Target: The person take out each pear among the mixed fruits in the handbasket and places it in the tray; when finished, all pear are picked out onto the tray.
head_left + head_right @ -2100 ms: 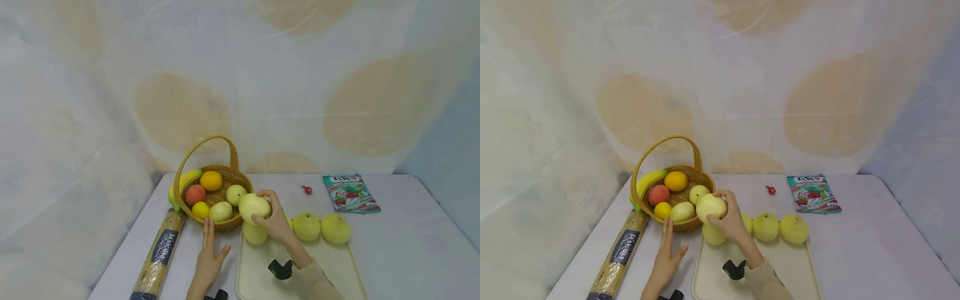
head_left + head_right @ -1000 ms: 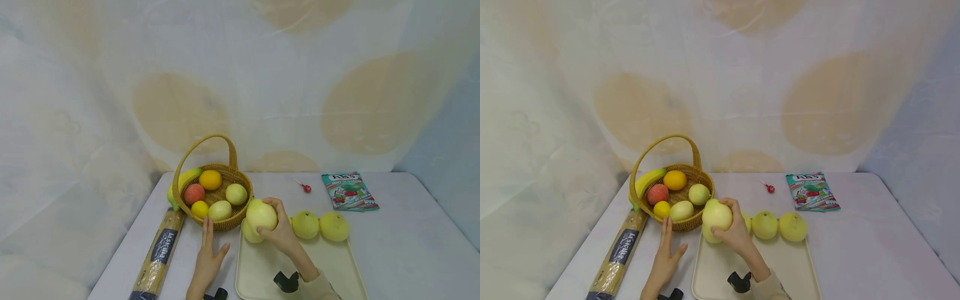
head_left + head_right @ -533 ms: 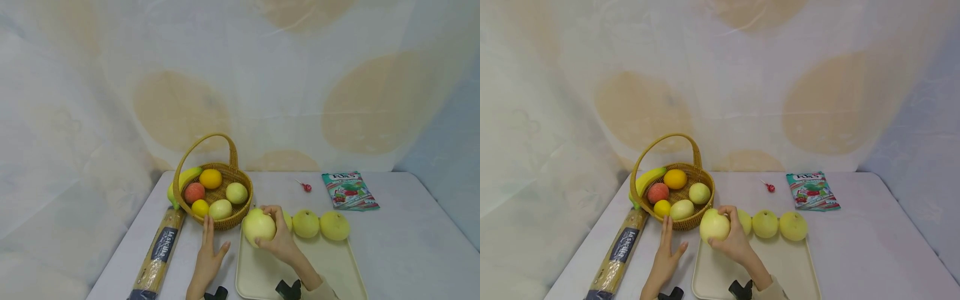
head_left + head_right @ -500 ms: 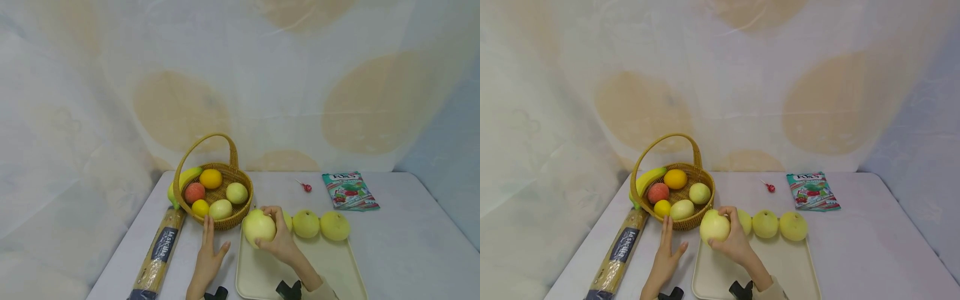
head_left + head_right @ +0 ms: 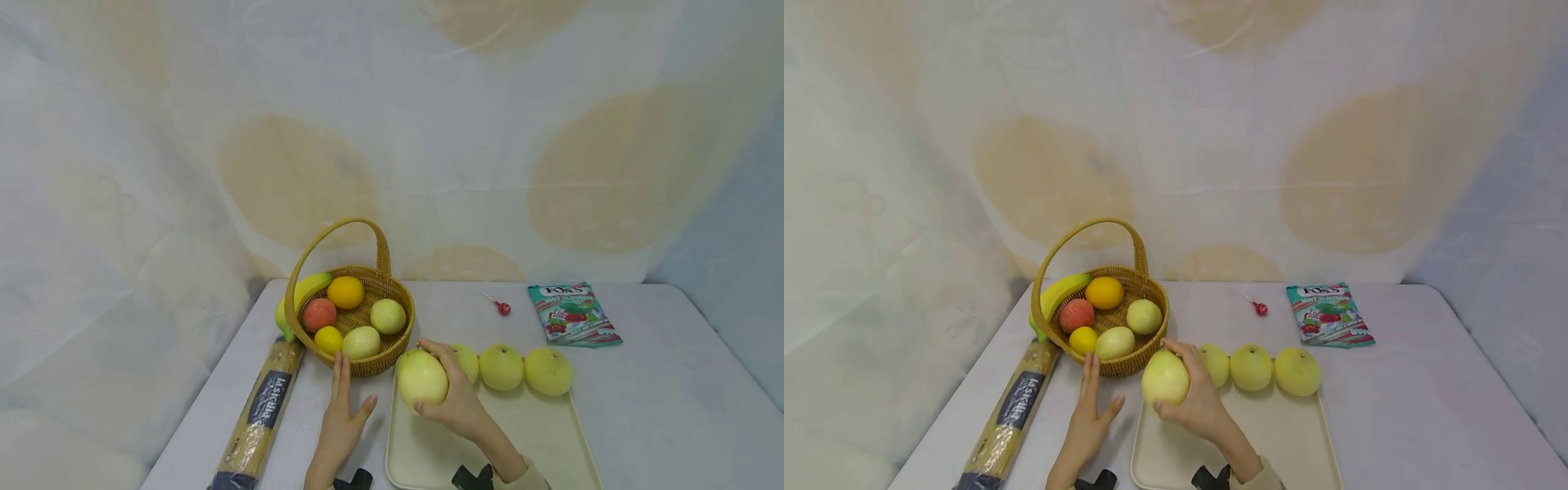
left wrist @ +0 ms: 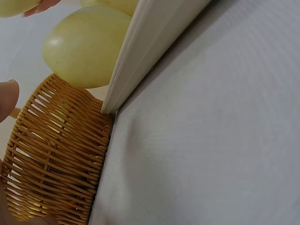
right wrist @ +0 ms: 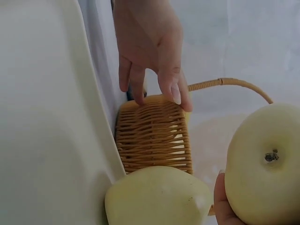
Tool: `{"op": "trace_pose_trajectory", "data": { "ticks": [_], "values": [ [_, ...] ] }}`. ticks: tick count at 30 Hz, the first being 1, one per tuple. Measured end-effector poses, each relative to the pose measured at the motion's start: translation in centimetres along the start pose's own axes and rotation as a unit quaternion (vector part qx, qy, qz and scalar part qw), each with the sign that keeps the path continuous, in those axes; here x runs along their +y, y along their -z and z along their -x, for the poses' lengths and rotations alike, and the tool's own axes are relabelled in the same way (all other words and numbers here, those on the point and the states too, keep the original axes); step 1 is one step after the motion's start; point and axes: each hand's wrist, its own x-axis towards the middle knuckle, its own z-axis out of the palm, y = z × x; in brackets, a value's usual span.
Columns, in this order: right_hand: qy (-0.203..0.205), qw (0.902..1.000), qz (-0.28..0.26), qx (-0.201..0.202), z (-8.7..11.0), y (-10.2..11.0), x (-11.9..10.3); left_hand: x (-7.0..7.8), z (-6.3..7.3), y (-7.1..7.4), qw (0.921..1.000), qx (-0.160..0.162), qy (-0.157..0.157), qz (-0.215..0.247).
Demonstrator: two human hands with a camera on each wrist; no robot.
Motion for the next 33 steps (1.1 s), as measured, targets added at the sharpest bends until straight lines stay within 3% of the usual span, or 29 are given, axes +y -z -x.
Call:
{"op": "trace_pose_trajectory", "data": {
  "ticks": [8,14,25,33],
  "values": [
    [-0.013,0.9997,-0.017,-0.007,0.3,-0.5,0.1,0.0,-0.1,0.1,1.0,-0.001,-0.004,-0.001],
    [0.021,0.9992,-0.029,-0.017,0.6,-1.3,0.9,0.1,0.0,0.1,1.0,-0.001,0.0,0.001],
    [0.016,0.9962,-0.05,-0.069,0.9,-2.8,1.7,0.1,-0.1,0.1,1.0,-0.005,-0.001,0.0],
    [0.027,0.9958,-0.056,-0.067,1.1,-3.5,2.4,0.3,0.0,0.1,1.0,0.003,0.003,-0.001]
  ]
}}
